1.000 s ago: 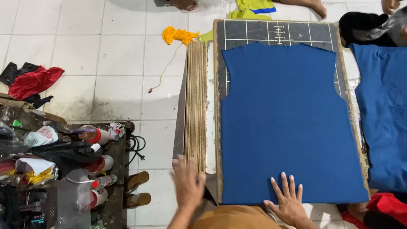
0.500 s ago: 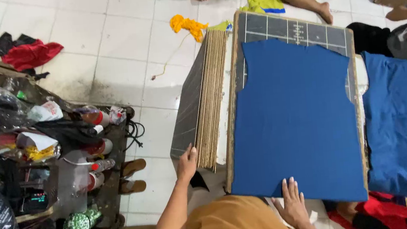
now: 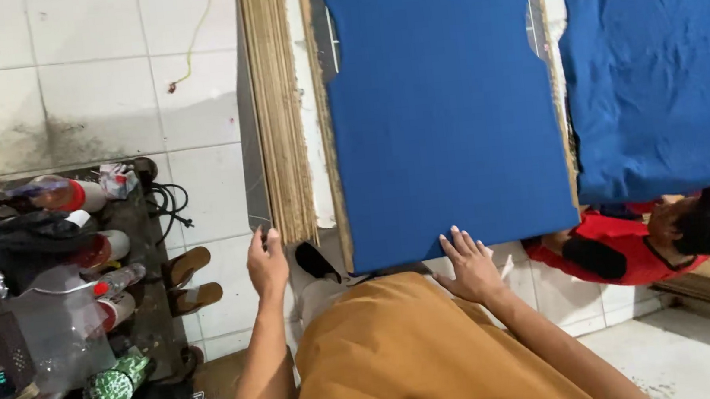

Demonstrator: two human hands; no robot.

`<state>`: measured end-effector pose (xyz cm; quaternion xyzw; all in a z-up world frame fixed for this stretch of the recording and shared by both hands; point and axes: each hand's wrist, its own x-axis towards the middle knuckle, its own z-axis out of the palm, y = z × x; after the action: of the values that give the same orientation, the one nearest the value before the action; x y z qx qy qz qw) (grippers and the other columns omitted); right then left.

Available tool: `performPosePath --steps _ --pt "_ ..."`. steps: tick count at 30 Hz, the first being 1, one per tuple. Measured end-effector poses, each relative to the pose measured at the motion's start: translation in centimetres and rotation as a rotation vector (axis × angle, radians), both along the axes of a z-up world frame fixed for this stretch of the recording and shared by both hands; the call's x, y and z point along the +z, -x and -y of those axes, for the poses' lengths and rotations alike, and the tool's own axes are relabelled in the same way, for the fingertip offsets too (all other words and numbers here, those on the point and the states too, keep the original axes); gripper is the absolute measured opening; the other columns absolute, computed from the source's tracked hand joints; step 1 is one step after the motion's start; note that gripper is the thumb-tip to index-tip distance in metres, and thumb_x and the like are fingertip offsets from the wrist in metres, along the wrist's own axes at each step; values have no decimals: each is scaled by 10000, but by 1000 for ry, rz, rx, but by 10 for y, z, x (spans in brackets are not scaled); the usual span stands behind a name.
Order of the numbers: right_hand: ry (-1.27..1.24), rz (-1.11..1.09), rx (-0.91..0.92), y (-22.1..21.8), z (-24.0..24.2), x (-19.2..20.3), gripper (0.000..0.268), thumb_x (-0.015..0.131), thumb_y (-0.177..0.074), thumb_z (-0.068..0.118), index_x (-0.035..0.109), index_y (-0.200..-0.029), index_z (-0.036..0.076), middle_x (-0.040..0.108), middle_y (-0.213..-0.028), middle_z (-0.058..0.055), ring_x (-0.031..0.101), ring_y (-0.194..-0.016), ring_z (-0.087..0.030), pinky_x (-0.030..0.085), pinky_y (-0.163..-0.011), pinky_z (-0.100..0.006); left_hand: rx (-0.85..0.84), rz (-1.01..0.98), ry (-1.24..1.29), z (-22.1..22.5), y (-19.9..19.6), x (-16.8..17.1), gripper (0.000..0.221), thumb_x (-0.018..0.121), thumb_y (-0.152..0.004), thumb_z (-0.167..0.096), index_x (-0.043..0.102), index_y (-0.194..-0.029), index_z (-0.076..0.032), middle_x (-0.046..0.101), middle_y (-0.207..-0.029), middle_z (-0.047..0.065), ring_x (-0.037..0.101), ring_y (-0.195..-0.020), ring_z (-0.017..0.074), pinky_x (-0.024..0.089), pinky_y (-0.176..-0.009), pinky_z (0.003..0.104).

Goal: Placing and aligning blue fabric panels onto a screen printing board for production

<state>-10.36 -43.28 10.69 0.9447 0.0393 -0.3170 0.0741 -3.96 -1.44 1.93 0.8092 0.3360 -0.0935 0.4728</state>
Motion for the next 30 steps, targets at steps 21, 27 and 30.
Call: performPosePath --steps 21,27,30 --pt "-782 36 46 -108 -13 15 613 711 -921 390 580 -1467 142 602 -1451 -177 485 -1419 -400 353 -1199 -527 124 -153 -88 -6 -16 -16 433 482 -1043 -544 693 -1352 -326 737 -1256 92 664 -1198 385 511 -1055 514" --pt "-265 113 -123 -153 -41 -4 836 512 -964 658 243 -1652 266 112 -1731 -136 137 -1582 -385 257 -1239 -610 19 -162 -125 -20 -6 2 445 441 -1063 -508 692 -1365 -298 730 -1281 119 657 -1204 427 506 -1052 547" --pt "-175 40 -158 -155 -44 -1 808 387 -1017 644 61 -1677 309 -50 -1746 -116 -30 -1593 -386 81 -1253 -650 28 -147 -93 -19 -7 14 464 438 -1058 -537 678 -1382 -308 722 -1307 96 652 -1219 415 508 -1052 537"
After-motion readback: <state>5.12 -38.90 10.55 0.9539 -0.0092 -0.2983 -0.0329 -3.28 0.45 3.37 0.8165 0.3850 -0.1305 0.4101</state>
